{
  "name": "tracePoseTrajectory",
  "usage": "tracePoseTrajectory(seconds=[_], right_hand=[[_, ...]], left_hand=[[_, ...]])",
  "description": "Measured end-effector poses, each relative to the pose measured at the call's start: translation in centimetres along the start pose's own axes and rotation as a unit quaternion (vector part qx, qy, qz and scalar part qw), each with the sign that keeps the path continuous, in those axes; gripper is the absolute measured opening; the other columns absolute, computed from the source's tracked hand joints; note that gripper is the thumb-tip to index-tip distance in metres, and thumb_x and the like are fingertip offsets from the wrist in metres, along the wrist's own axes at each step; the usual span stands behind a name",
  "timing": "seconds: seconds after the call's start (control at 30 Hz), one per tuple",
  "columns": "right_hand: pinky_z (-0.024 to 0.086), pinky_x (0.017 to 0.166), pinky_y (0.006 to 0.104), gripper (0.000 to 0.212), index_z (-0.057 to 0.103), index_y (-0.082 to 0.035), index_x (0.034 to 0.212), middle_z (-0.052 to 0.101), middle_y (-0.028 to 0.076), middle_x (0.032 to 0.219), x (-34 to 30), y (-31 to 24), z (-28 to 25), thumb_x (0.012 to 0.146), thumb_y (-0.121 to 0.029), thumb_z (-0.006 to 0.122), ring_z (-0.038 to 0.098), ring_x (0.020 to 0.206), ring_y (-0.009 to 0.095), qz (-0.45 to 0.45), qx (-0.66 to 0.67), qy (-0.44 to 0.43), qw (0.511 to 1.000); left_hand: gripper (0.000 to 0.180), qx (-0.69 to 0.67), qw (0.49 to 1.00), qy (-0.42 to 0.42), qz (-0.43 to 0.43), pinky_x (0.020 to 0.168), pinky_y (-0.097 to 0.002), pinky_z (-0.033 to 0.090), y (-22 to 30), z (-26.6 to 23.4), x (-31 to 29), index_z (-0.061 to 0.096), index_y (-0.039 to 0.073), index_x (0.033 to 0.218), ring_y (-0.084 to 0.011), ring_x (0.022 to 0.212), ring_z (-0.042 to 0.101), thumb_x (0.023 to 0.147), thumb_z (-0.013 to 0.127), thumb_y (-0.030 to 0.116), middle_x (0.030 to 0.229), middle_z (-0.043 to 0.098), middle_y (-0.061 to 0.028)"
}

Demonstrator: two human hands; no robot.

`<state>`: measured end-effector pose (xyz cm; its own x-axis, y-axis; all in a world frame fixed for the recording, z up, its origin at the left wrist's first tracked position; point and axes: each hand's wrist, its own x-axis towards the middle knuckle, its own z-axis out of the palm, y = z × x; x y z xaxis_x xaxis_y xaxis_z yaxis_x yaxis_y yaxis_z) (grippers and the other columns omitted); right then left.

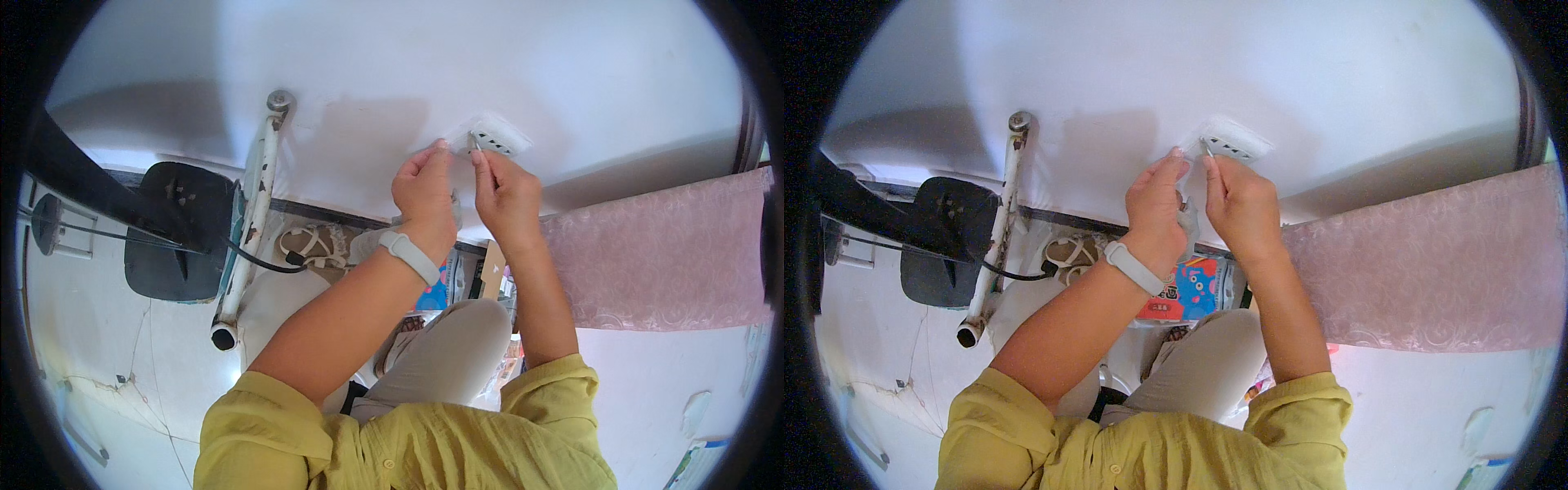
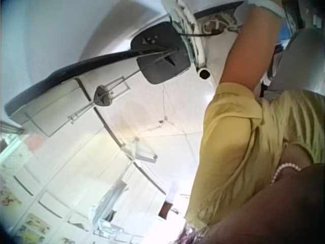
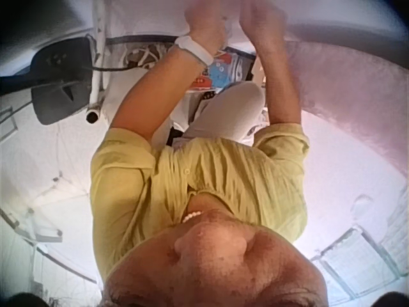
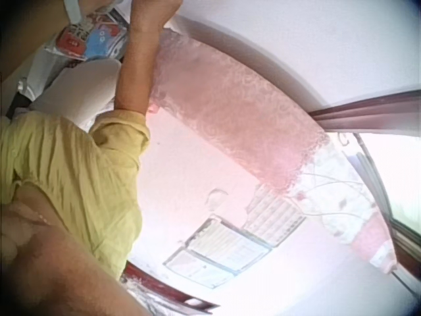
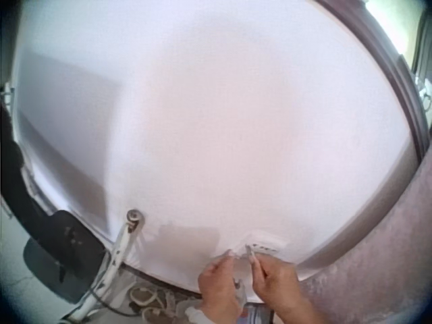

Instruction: The person uses a screwdriver to remove and replace a wall socket cover and then wipes the area with a cloth.

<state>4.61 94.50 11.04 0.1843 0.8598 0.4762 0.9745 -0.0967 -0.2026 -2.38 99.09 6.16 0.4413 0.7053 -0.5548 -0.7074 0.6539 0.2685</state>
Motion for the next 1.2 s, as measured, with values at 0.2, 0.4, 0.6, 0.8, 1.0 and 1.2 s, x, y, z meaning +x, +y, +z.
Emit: tracePoseTrajectory(seconds=[0.2, 0.4, 0.6, 0.8, 1.0, 1.2], right_hand=[[0.042, 0.049, 0.0391, 0.016, 0.057, -0.002, 0.073, 0.053, 0.017, 0.063, 0.6, -0.2, -0.9, 0.085, -0.013, 0.056, 0.052, 0.055, 0.036, -0.032, -0.018, 0.004, 0.999], [0.041, 0.048, 0.0404, 0.019, 0.052, -0.002, 0.069, 0.052, 0.018, 0.062, 0.2, 0.2, -1.0, 0.085, -0.012, 0.055, 0.052, 0.055, 0.036, -0.041, 0.001, -0.003, 0.999], [0.041, 0.049, 0.0412, 0.02, 0.053, -0.002, 0.07, 0.052, 0.018, 0.062, 0.9, -0.8, -0.5, 0.086, -0.014, 0.054, 0.052, 0.056, 0.037, -0.009, 0.014, 0.0, 1.0], [0.041, 0.05, 0.0406, 0.019, 0.055, -0.003, 0.072, 0.054, 0.018, 0.065, 0.4, -0.4, 0.2, 0.086, -0.016, 0.055, 0.052, 0.057, 0.037, 0.006, 0.023, 0.016, 1.0], [0.041, 0.048, 0.04, 0.018, 0.058, -0.002, 0.076, 0.053, 0.018, 0.061, 0.7, -0.4, 0.3, 0.086, -0.016, 0.055, 0.052, 0.053, 0.036, -0.02, -0.002, 0.012, 1.0], [0.043, 0.048, 0.0399, 0.015, 0.059, -0.003, 0.077, 0.054, 0.017, 0.061, 0.4, -0.9, -0.6, 0.085, -0.015, 0.056, 0.054, 0.052, 0.035, 0.0, -0.006, 0.039, 0.999]], left_hand=[[0.016, -0.017, 0.999, -0.009, 0.025, 0.07, -0.0242, 0.043, -0.7, 0.0, 0.4, 0.059, 0.002, 0.089, -0.0117, 0.077, 0.054, 0.081, 0.065, 0.015, 0.084, 0.06, -0.0048], [0.017, -0.003, 0.999, -0.004, 0.038, 0.073, -0.0254, 0.042, -0.6, 0.0, 0.2, 0.058, 0.002, 0.09, -0.0122, 0.079, 0.053, 0.081, 0.064, 0.016, 0.084, 0.059, -0.0045], [0.016, 0.008, 1.0, 0.014, 0.019, 0.072, -0.0255, 0.042, -0.4, 0.0, 0.4, 0.058, 0.003, 0.089, -0.0118, 0.077, 0.053, 0.081, 0.065, 0.016, 0.082, 0.058, -0.0039], [0.015, -0.024, 1.0, -0.001, 0.009, 0.07, -0.0253, 0.042, -0.3, 0.1, 0.3, 0.059, 0.003, 0.088, -0.0113, 0.077, 0.052, 0.081, 0.065, 0.015, 0.083, 0.059, -0.0032], [0.016, -0.022, 1.0, -0.005, 0.004, 0.069, -0.0253, 0.043, -0.2, -0.1, 0.7, 0.06, 0.003, 0.09, -0.0117, 0.077, 0.054, 0.08, 0.065, 0.014, 0.084, 0.06, -0.0035], [0.016, -0.012, 1.0, -0.006, 0.006, 0.05, -0.0248, 0.031, -0.3, 0.0, 0.6, 0.061, 0.008, 0.09, -0.008, 0.053, 0.036, 0.08, 0.066, 0.02, 0.079, 0.058, -0.0002]])
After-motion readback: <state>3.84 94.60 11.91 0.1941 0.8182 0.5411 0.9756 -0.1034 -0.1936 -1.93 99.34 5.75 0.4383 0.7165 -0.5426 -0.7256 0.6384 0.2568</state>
